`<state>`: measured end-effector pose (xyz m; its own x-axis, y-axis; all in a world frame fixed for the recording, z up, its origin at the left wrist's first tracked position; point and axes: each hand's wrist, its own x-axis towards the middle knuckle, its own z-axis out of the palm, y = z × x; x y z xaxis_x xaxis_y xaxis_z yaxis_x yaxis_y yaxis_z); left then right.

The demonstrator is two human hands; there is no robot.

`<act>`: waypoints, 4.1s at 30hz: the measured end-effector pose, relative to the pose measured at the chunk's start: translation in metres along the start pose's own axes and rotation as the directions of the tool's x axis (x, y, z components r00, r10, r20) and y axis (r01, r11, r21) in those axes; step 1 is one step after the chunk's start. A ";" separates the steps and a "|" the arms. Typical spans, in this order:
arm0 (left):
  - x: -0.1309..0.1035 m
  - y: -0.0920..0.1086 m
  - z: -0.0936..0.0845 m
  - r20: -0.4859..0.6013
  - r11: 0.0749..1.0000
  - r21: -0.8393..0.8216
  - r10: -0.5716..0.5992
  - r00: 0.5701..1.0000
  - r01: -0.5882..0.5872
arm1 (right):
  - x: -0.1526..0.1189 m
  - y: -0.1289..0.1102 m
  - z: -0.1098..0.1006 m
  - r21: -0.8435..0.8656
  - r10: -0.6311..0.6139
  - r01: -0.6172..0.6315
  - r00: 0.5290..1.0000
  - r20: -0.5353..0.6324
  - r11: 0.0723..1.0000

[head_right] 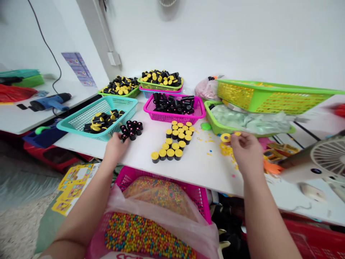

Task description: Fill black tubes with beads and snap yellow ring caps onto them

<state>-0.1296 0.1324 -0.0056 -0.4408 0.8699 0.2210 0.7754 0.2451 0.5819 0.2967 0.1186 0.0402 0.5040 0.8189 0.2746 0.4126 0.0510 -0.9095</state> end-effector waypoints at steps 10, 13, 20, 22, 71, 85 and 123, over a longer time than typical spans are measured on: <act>-0.117 0.061 -0.044 0.242 0.556 -0.814 0.587 0.772 -0.167 | -0.149 -0.097 0.067 0.522 0.012 -0.521 0.715 0.699 0.675; -0.133 0.058 -0.035 0.207 0.418 -0.898 0.678 0.706 -0.138 | -0.164 -0.088 0.081 0.525 0.015 -0.514 0.724 0.690 0.678; -0.136 0.043 -0.026 0.129 0.377 -0.869 0.797 0.590 -0.319 | -0.178 -0.072 0.088 0.558 -0.097 -0.239 0.858 0.505 0.794; -0.140 0.041 -0.023 0.150 0.385 -0.880 0.781 0.606 -0.278 | -0.181 -0.071 0.088 0.554 -0.141 -0.153 0.882 0.451 0.818; -0.146 0.054 -0.019 0.190 0.353 -0.931 0.683 0.705 -0.091 | -0.178 -0.064 0.082 0.490 -0.351 0.140 0.860 0.370 0.860; -0.158 0.086 -0.031 0.660 -0.184 -0.403 0.620 0.425 0.896 | -0.185 -0.054 0.077 0.555 -0.656 0.424 0.682 0.323 0.715; -0.086 0.034 0.017 0.347 0.963 -0.232 0.211 0.914 -0.135 | 0.025 0.065 -0.022 -0.583 -0.189 0.506 0.834 0.518 0.636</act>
<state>-0.0577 0.0735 -0.0181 -0.0824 0.9952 0.0535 0.7014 0.0198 0.7125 0.3531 0.1297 -0.0055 -0.0510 0.9696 0.2394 0.9596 0.1140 -0.2572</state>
